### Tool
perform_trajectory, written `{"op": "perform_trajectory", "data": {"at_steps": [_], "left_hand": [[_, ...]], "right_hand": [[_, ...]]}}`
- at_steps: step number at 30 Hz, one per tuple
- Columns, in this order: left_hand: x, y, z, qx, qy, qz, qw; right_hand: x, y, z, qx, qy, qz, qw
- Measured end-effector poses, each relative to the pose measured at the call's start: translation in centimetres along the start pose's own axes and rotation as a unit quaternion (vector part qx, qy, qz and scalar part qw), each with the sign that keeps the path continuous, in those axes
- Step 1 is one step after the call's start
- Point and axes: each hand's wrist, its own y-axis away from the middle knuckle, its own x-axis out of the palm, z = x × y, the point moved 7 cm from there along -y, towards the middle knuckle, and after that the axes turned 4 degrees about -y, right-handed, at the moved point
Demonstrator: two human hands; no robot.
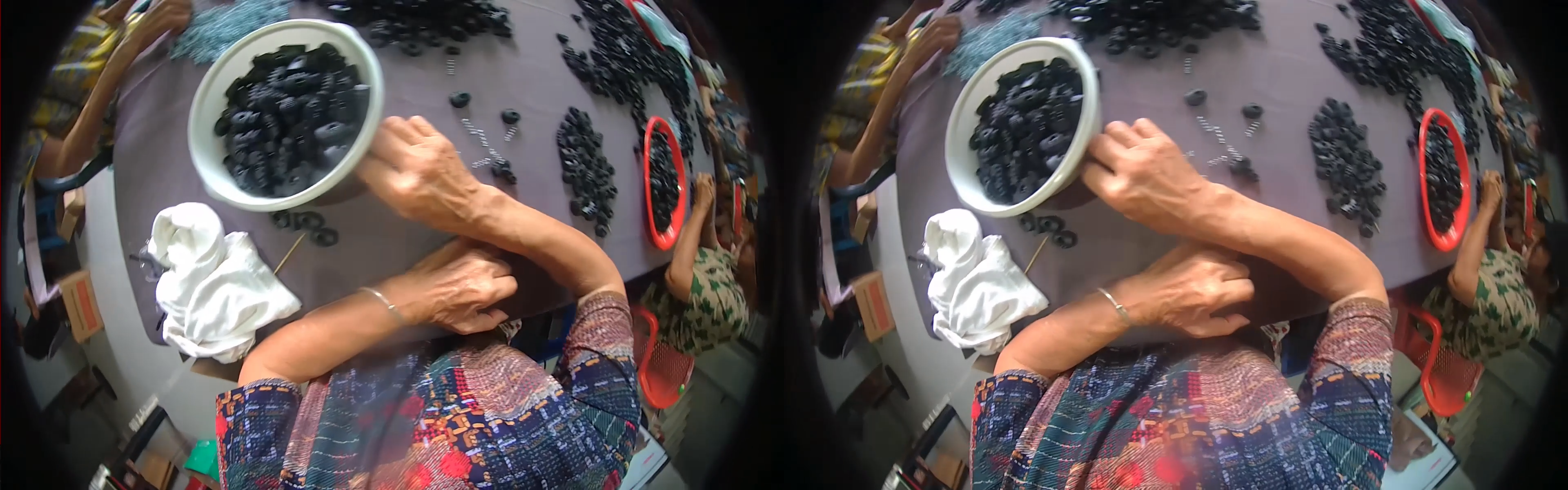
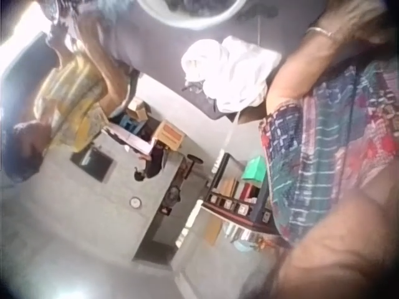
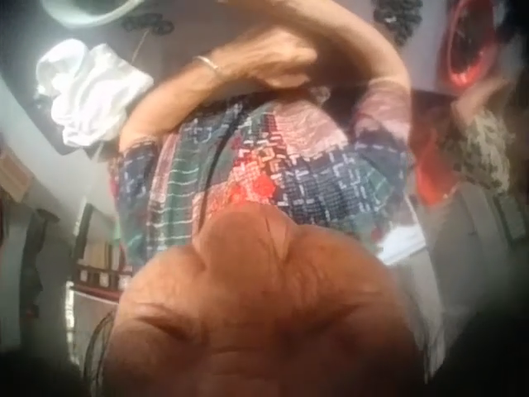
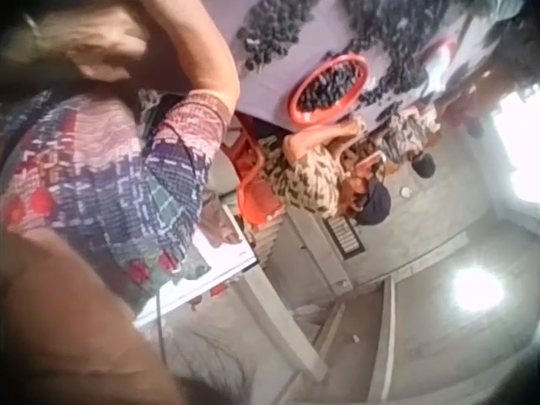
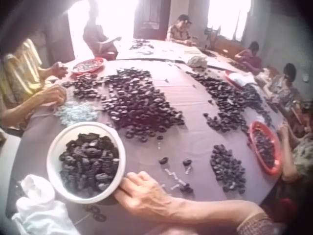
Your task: Assembling plastic cord locks by inserting small springs into the plastic bodies.
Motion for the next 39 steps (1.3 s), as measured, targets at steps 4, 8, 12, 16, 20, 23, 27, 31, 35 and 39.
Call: {"op": "perform_trajectory", "data": {"at_steps": [4,8,12,16,20,23,27,31,35,39], "left_hand": [[-0.2,0.0,0.4,-0.032,-0.008,0.024,0.999],[-0.6,-0.4,0.4,-0.032,-0.004,0.029,0.999],[-0.7,-0.6,0.2,-0.031,-0.029,0.036,0.998],[-0.8,-0.5,0.5,-0.044,-0.024,0.05,0.998],[-0.8,-0.3,0.7,-0.059,-0.002,0.035,0.998],[-0.9,-0.5,0.6,-0.055,0.016,0.017,0.998],[-0.8,-0.4,0.8,-0.059,0.019,0.019,0.998],[-0.9,-0.4,0.7,-0.06,0.026,0.006,0.998],[-0.9,-0.3,0.8,-0.066,0.032,0.012,0.997],[-1.0,-0.5,0.8,-0.061,0.037,-0.001,0.997]], "right_hand": [[-1.2,1.3,-0.7,0.008,-0.002,0.034,0.999],[-4.4,3.1,-2.6,0.05,-0.003,0.001,0.999],[-9.6,5.6,-6.0,0.154,-0.028,-0.048,0.987],[-11.2,6.8,-6.3,0.174,-0.045,-0.04,0.983],[-9.3,6.6,-4.9,0.165,-0.113,0.024,0.979],[-8.0,6.3,-3.8,0.138,-0.116,0.049,0.982],[-6.7,5.9,-3.2,0.128,-0.075,0.067,0.987],[-6.0,6.1,-3.1,0.145,-0.022,0.065,0.987],[-6.4,6.8,-3.2,0.172,-0.011,0.034,0.984],[-7.1,6.5,-2.9,0.172,-0.018,-0.005,0.985]]}}
